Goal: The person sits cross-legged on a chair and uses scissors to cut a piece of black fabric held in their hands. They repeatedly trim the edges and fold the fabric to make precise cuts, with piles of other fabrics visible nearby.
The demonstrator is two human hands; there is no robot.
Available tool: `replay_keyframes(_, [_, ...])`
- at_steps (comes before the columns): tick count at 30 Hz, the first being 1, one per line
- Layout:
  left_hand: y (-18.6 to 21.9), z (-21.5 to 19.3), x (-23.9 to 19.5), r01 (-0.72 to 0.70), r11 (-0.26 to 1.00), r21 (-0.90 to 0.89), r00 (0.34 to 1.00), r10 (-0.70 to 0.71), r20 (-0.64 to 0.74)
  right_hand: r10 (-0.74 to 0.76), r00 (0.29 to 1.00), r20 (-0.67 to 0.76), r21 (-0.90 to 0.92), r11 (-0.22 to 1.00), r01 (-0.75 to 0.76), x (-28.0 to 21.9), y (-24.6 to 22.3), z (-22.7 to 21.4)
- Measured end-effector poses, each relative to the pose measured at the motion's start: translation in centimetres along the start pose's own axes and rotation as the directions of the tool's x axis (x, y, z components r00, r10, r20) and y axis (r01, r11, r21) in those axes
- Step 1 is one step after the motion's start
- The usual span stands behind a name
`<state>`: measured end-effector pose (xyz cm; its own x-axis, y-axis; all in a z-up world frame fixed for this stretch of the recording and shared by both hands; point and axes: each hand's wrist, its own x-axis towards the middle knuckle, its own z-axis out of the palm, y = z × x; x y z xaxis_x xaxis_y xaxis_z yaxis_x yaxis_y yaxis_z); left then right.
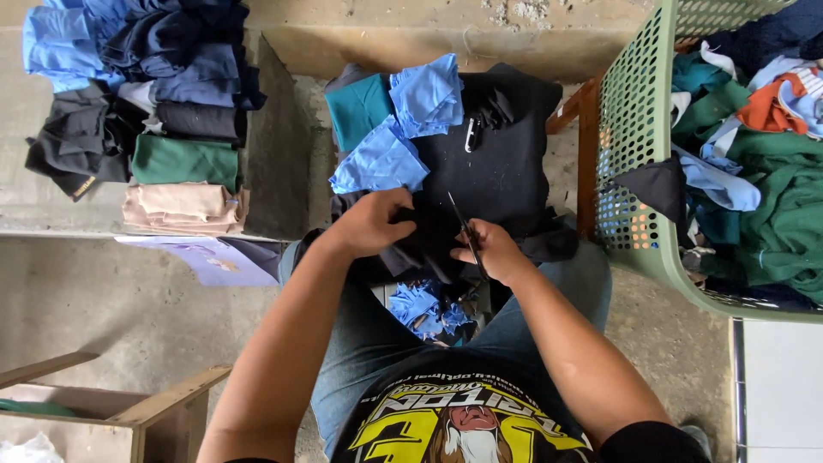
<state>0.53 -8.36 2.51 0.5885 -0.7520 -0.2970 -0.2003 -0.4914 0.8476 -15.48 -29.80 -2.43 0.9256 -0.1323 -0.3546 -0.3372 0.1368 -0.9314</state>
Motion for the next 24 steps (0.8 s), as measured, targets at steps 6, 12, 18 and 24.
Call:
replay_keyframes(6, [3.2, -3.6, -4.5, 0.278, 0.921, 0.274, 0.929, -0.330, 0.167, 0.022, 1.000, -0.020, -0.507, 0.861, -0.029, 2.4, 0.5, -4.7])
replay_keyframes(12, [1.7, 1.1, -3.8, 0.282, 0.803, 0.524, 0.897, -0.415, 0.153, 0.003, 0.999, 0.034, -0.506, 0.862, 0.014, 2.3, -6.5, -4.0])
replay_keyframes(18, [2.5, 4.0, -1.8, 0.014, 0.965, 0.261, 0.999, -0.006, -0.032, -0.048, 0.992, 0.117, -0.596, 0.796, 0.109, 2.0, -11.3, -3.2])
replay_keyframes(24, [-0.7, 8.9, 2.0, -0.042, 0.969, -0.242, 0.999, 0.049, 0.024, -0.016, 1.000, 0.007, -0.588, 0.808, 0.017, 2.1, -11.5, -3.9])
